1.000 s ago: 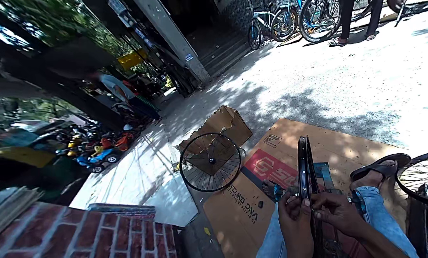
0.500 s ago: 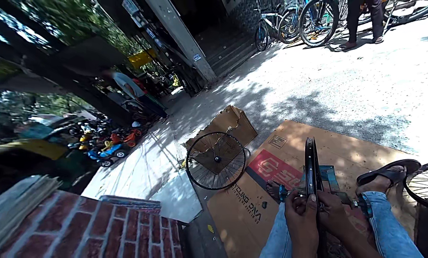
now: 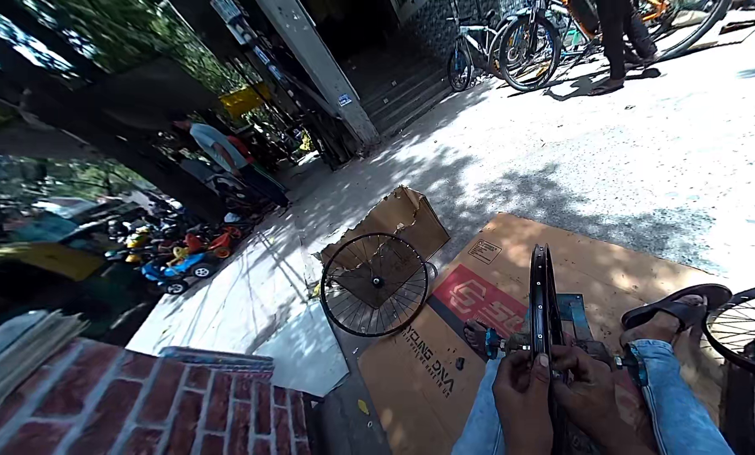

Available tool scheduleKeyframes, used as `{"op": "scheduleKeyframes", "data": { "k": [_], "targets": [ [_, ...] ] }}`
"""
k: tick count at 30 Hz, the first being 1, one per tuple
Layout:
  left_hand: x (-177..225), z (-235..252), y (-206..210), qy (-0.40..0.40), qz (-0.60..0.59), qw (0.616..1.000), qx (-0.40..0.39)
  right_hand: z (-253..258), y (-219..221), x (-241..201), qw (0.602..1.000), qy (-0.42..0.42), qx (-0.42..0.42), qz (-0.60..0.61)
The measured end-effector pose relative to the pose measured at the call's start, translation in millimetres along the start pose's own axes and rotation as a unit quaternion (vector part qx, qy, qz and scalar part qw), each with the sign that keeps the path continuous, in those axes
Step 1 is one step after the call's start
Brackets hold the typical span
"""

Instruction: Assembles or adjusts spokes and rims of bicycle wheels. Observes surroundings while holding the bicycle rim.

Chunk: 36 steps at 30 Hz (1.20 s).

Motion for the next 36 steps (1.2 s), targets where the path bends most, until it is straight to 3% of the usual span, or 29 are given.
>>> {"op": "scheduleKeyframes", "data": {
  "k": [2, 5, 9, 12, 16, 18, 21, 22, 25, 28, 31, 34, 36],
  "targets": [
    [-1.2, -3.9, -5.6, 0.012, 0.007, 1.000, 0.017, -7.3, -1.9, 3.9, 0.997, -0.017, -0.067, 0.018],
    [-0.6, -4.5, -7.4, 0.017, 0.015, 0.999, 0.026, 1.8, -17.8, 4.3, 0.973, 0.026, -0.222, 0.048],
    [6.6, -3.7, 9.7, 0.020, -0.016, 0.999, 0.020, 27.5, -35.8, -6.6, 0.951, 0.074, -0.294, 0.067],
    [8.4, -1.3, 13.4, 0.014, -0.009, 0.999, 0.035, 24.8, -35.5, -5.3, 0.961, 0.053, -0.251, 0.100],
    [7.7, 5.6, 4.7, 0.018, 0.011, 0.999, 0.042, -1.9, -9.9, 2.1, 0.994, 0.005, -0.060, 0.096],
    [4.7, 7.6, 1.8, 0.038, 0.010, 0.999, 0.038, -6.3, -2.1, 5.9, 0.986, 0.064, -0.004, 0.154],
    [3.7, 8.1, 0.8, 0.032, 0.009, 0.999, 0.035, 10.1, -7.1, 5.0, 0.972, 0.163, -0.038, 0.165],
    [3.4, 6.8, 2.3, 0.022, 0.009, 0.999, 0.029, 16.9, -9.4, 2.8, 0.978, 0.158, -0.061, 0.119],
    [3.9, 1.4, 12.0, 0.011, 0.003, 1.000, 0.025, 26.4, -10.9, -3.2, 0.994, 0.042, -0.074, -0.066],
    [6.8, 6.6, 12.3, 0.011, 0.018, 0.999, 0.024, 30.3, -7.5, -6.5, 0.986, 0.076, -0.086, -0.121],
    [3.6, 3.8, 0.6, 0.017, 0.041, 0.999, 0.029, 36.5, -4.6, -9.9, 0.949, 0.148, -0.270, -0.068],
    [1.1, -6.8, -8.8, 0.034, 0.030, 0.999, 0.023, 48.0, -11.0, -7.0, 0.846, 0.180, -0.496, 0.072],
    [-1.8, -16.9, -5.0, 0.039, 0.011, 0.999, 0.012, 55.2, -20.2, -9.1, 0.787, 0.234, -0.566, 0.077]
  ]
}}
Point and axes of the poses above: each hand's wrist, its own z-axis towards the middle knuckle, its own y-axis out of the palm, x = y × z, the point moved 4 cm from there along z, towards the middle knuckle, and after that the axes turned 15 degrees about y, right-handed, at the moved point
